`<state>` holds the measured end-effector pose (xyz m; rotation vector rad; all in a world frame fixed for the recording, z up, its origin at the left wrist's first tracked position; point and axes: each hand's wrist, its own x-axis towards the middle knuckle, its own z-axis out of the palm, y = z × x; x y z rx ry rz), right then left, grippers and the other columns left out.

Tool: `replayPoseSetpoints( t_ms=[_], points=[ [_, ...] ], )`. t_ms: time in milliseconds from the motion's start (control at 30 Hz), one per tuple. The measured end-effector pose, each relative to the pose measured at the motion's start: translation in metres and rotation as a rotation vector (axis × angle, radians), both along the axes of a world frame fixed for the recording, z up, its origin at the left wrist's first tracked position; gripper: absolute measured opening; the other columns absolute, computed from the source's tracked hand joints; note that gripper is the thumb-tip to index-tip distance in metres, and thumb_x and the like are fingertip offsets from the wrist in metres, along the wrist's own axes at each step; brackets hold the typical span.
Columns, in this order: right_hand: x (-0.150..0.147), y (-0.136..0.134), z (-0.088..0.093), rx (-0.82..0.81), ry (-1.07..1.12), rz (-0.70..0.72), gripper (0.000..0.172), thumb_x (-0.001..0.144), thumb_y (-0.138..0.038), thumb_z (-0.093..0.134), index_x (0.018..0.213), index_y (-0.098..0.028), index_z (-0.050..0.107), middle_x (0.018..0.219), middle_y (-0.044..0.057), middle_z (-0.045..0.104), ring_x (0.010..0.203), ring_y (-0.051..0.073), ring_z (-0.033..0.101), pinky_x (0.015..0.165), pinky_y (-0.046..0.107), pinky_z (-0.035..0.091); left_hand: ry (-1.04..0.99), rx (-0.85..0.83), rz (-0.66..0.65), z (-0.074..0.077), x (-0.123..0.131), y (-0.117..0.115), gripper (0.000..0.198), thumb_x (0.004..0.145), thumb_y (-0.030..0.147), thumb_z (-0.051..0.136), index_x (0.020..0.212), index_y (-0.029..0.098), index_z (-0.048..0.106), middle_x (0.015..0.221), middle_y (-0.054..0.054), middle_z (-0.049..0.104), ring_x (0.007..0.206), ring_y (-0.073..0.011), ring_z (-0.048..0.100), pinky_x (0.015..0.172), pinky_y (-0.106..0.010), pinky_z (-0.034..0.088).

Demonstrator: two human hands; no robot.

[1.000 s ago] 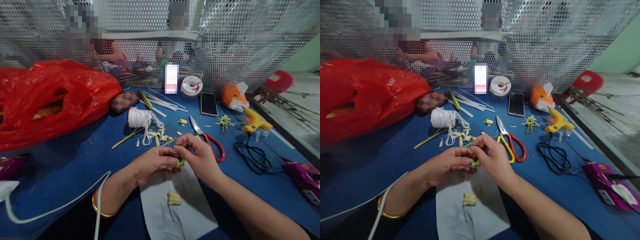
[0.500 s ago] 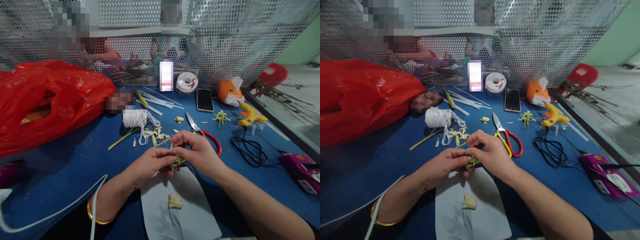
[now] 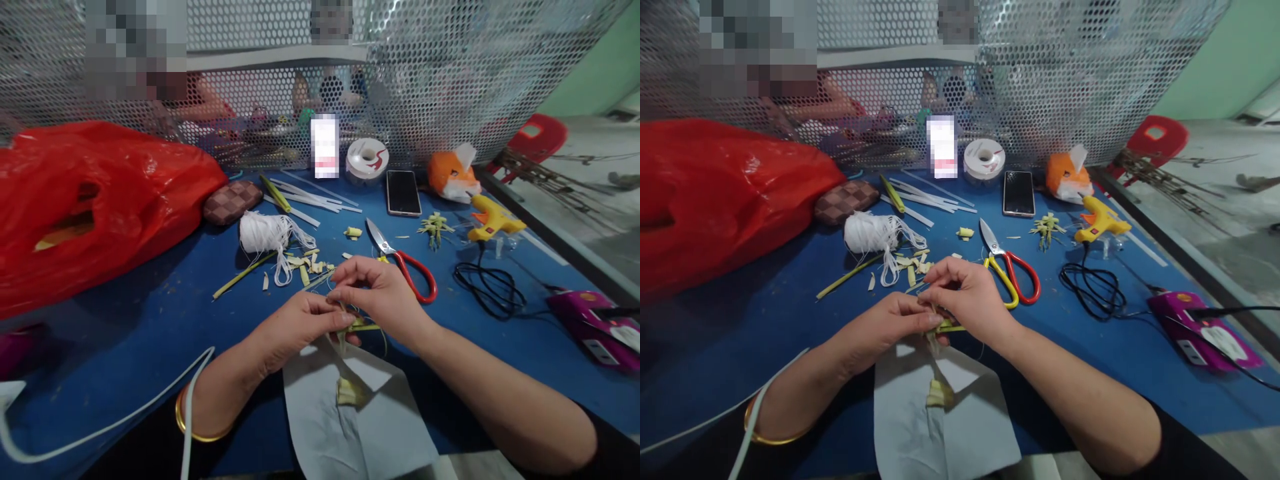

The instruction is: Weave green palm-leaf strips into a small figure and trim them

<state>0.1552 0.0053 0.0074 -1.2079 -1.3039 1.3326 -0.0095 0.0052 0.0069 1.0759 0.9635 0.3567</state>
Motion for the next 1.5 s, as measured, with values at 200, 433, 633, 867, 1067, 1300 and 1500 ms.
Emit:
replayPoseSetpoints(
  t_ms=[200, 433, 633, 867, 1067, 1300, 1500],
  points=[
    [0.000, 0.000, -0.001, -0.027, 0.062, 0.024, 0.012, 0.067, -0.020, 0.074, 0.074, -0.018, 0.065, 0.063, -0.004, 0.064, 0.055, 0.010, 0.058, 0.050, 0.022, 0.046, 0.009, -0.013, -0.009, 0.001, 0.001, -0.004, 0.036, 0.081, 0.046, 0.067, 0.073, 0.014, 0.079, 0.068, -0.008, 0.074, 0.052, -0.0099, 0.052, 0.055, -0.022, 0.035],
    [0.003, 0.003, -0.006, 0.039, 0.115, -0.048, 0.015, 0.077, -0.031, 0.074, 0.083, -0.018, 0.069, 0.073, 0.000, 0.070, 0.066, 0.012, 0.063, 0.063, 0.025, 0.051, -0.049, -0.153, 0.082, 0.004, 0.001, -0.002, 0.030, 0.080, 0.039, 0.067, 0.069, 0.013, 0.077, 0.063, -0.006, 0.071, 0.049, -0.0109, 0.054, 0.052, -0.024, 0.039],
    [0.009, 0.004, -0.003, -0.024, 0.186, -0.083, 0.027, 0.077, -0.046, 0.075, 0.084, -0.020, 0.071, 0.070, 0.000, 0.066, 0.064, 0.013, 0.060, 0.063, 0.025, 0.048, -0.229, -0.060, 0.358, -0.002, 0.000, 0.006, 0.027, 0.080, 0.040, 0.069, 0.089, 0.015, 0.078, 0.080, -0.007, 0.076, 0.075, -0.0149, 0.064, 0.071, -0.025, 0.046],
    [0.004, 0.002, -0.005, -0.001, 0.118, -0.138, 0.022, 0.070, -0.036, 0.080, 0.068, -0.019, 0.066, 0.060, -0.002, 0.062, 0.059, 0.012, 0.054, 0.060, 0.024, 0.045, -0.283, -0.141, 0.341, -0.001, 0.002, 0.005, 0.023, 0.077, 0.035, 0.071, 0.083, 0.013, 0.077, 0.073, -0.006, 0.071, 0.065, -0.0123, 0.060, 0.069, -0.025, 0.043],
    [0.005, 0.001, -0.012, 0.082, 0.099, -0.185, 0.019, 0.076, -0.032, 0.075, 0.068, -0.020, 0.063, 0.060, -0.003, 0.061, 0.059, 0.012, 0.054, 0.060, 0.024, 0.043, -0.257, -0.185, 0.337, -0.001, 0.003, 0.004, 0.021, 0.069, 0.032, 0.076, 0.078, 0.013, 0.077, 0.075, -0.005, 0.070, 0.060, -0.0096, 0.055, 0.064, -0.024, 0.040],
    [0.005, 0.005, -0.018, 0.054, 0.140, -0.252, 0.022, 0.074, -0.034, 0.077, 0.069, -0.019, 0.062, 0.059, -0.004, 0.057, 0.058, 0.011, 0.050, 0.057, 0.023, 0.041, -0.261, -0.173, 0.308, -0.001, 0.002, 0.004, 0.022, 0.066, 0.030, 0.078, 0.081, 0.014, 0.079, 0.072, -0.006, 0.072, 0.057, -0.0090, 0.053, 0.060, -0.023, 0.038],
    [0.006, 0.004, -0.022, 0.033, 0.156, -0.283, 0.022, 0.076, -0.035, 0.076, 0.069, -0.019, 0.062, 0.058, -0.004, 0.057, 0.055, 0.010, 0.046, 0.053, 0.022, 0.037, -0.231, -0.180, 0.273, 0.000, 0.001, 0.003, 0.021, 0.068, 0.029, 0.077, 0.080, 0.012, 0.079, 0.071, -0.008, 0.072, 0.057, -0.0082, 0.053, 0.061, -0.021, 0.039]
  ],
)
